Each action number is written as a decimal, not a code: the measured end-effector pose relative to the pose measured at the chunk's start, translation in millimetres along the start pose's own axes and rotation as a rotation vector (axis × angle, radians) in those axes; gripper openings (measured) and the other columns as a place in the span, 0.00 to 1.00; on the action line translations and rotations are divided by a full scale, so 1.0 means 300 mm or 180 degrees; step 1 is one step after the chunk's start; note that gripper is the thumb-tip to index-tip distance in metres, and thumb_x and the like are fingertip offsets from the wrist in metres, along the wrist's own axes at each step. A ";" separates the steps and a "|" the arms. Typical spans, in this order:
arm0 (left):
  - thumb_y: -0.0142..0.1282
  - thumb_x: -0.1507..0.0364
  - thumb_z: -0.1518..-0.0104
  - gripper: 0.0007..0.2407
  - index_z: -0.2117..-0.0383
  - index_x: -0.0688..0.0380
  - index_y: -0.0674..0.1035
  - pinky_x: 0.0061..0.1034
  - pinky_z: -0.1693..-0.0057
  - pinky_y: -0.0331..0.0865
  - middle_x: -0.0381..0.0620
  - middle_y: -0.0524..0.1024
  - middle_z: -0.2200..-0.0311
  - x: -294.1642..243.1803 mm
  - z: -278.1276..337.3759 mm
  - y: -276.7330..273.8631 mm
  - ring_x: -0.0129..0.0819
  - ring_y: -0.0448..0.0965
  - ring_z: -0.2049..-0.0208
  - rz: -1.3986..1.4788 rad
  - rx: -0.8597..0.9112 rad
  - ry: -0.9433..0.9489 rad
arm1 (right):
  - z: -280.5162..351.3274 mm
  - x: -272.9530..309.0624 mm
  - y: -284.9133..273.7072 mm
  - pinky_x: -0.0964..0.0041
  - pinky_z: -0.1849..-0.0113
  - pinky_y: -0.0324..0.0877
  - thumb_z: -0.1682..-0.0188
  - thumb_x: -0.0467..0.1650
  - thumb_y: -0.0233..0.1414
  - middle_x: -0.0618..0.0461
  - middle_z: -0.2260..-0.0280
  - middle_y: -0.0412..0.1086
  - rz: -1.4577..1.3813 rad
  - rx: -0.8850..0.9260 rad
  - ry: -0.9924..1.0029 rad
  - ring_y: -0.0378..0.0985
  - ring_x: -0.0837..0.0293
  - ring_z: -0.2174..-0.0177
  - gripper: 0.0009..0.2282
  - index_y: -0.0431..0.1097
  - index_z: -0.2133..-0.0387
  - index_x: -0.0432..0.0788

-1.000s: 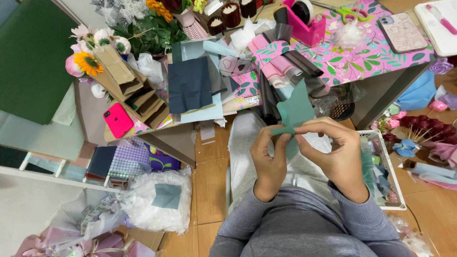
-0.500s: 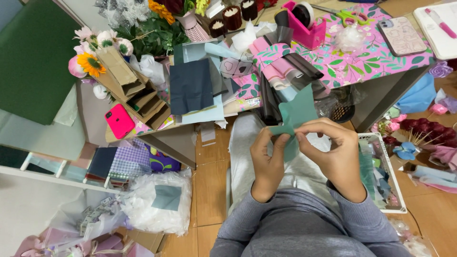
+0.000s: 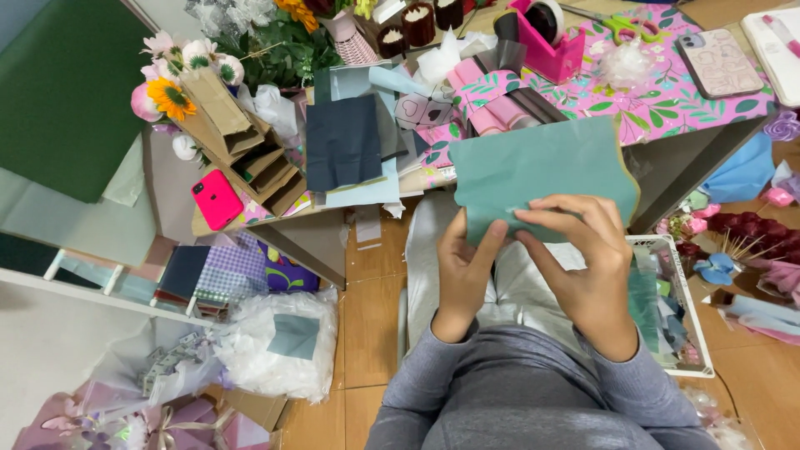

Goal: The person folds pieces of decorative paper by hand and arranges them around the base of a flower bouquet.

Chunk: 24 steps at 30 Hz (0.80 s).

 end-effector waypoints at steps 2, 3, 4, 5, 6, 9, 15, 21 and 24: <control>0.59 0.74 0.36 0.04 0.62 0.61 0.80 0.26 0.54 0.78 0.40 0.81 0.68 -0.070 -0.014 0.019 0.20 0.77 0.62 -0.0151 0.0013 0.0114 | 0.008 -0.001 -0.005 0.54 0.54 0.71 0.54 0.19 0.64 0.48 0.58 0.74 0.0059 -0.0030 -0.0034 0.75 0.47 0.58 0.11 0.80 0.59 0.42; 0.57 0.74 0.36 0.04 0.63 0.61 0.80 0.27 0.54 0.78 0.40 0.81 0.69 -0.108 -0.024 0.031 0.19 0.76 0.61 -0.0300 0.0035 0.0223 | 0.011 -0.002 -0.009 0.54 0.55 0.71 0.52 0.19 0.63 0.46 0.57 0.73 0.0126 -0.0067 -0.0061 0.75 0.46 0.58 0.11 0.79 0.58 0.41; 0.57 0.74 0.36 0.04 0.63 0.61 0.80 0.27 0.54 0.78 0.40 0.81 0.69 -0.043 -0.009 0.005 0.19 0.76 0.61 -0.0298 0.0038 0.0222 | 0.012 -0.005 -0.008 0.54 0.55 0.71 0.52 0.19 0.63 0.46 0.57 0.73 0.0129 -0.0069 -0.0061 0.75 0.46 0.58 0.11 0.79 0.58 0.41; 0.58 0.74 0.36 0.04 0.64 0.62 0.81 0.27 0.56 0.78 0.41 0.82 0.70 0.023 0.005 -0.023 0.20 0.77 0.64 -0.0466 -0.0008 0.0232 | 0.013 -0.004 -0.011 0.55 0.55 0.71 0.52 0.18 0.64 0.47 0.59 0.73 0.0132 -0.0135 -0.0122 0.75 0.47 0.59 0.11 0.80 0.58 0.41; 0.60 0.74 0.37 0.04 0.64 0.62 0.82 0.26 0.58 0.78 0.42 0.82 0.72 0.089 0.020 -0.052 0.20 0.78 0.66 -0.0636 -0.0058 0.0241 | 0.015 -0.003 -0.015 0.56 0.55 0.71 0.53 0.18 0.64 0.47 0.60 0.73 0.0132 -0.0197 -0.0184 0.75 0.49 0.60 0.11 0.80 0.59 0.41; 0.62 0.73 0.39 0.04 0.70 0.59 0.84 0.22 0.61 0.75 0.41 0.83 0.78 0.024 0.019 -0.035 0.16 0.74 0.67 -0.0961 -0.0197 0.0363 | 0.019 0.004 -0.011 0.51 0.56 0.70 0.54 0.18 0.65 0.49 0.64 0.75 0.0132 -0.0248 -0.0438 0.78 0.46 0.63 0.09 0.81 0.62 0.39; 0.67 0.75 0.44 0.09 0.81 0.56 0.80 0.17 0.64 0.72 0.38 0.78 0.85 0.091 0.050 -0.076 0.13 0.67 0.70 -0.1287 -0.0270 0.0407 | 0.025 0.028 -0.016 0.57 0.59 0.68 0.56 0.19 0.69 0.53 0.69 0.77 0.0602 -0.0256 -0.0663 0.78 0.52 0.69 0.08 0.82 0.67 0.40; 0.66 0.78 0.44 0.11 0.83 0.59 0.77 0.22 0.72 0.68 0.46 0.72 0.89 -0.021 0.044 -0.048 0.23 0.68 0.84 -0.1745 -0.0155 0.0786 | 0.011 0.032 -0.011 0.61 0.61 0.69 0.61 0.19 0.68 0.53 0.71 0.77 0.0698 -0.0006 -0.0757 0.77 0.53 0.72 0.09 0.81 0.70 0.41; 0.64 0.80 0.42 0.14 0.86 0.59 0.74 0.18 0.73 0.66 0.42 0.68 0.91 -0.083 0.054 -0.019 0.24 0.65 0.87 -0.2037 -0.0165 0.0964 | 0.009 0.054 -0.004 0.60 0.63 0.69 0.61 0.18 0.67 0.51 0.72 0.76 0.0686 -0.0027 -0.0739 0.76 0.52 0.74 0.09 0.81 0.71 0.40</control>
Point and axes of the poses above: each hand's wrist, its own z-axis away from the middle knuckle, its own y-axis out of the palm, x = y × z, the point moved 7 cm from there along -z, towards the middle knuckle
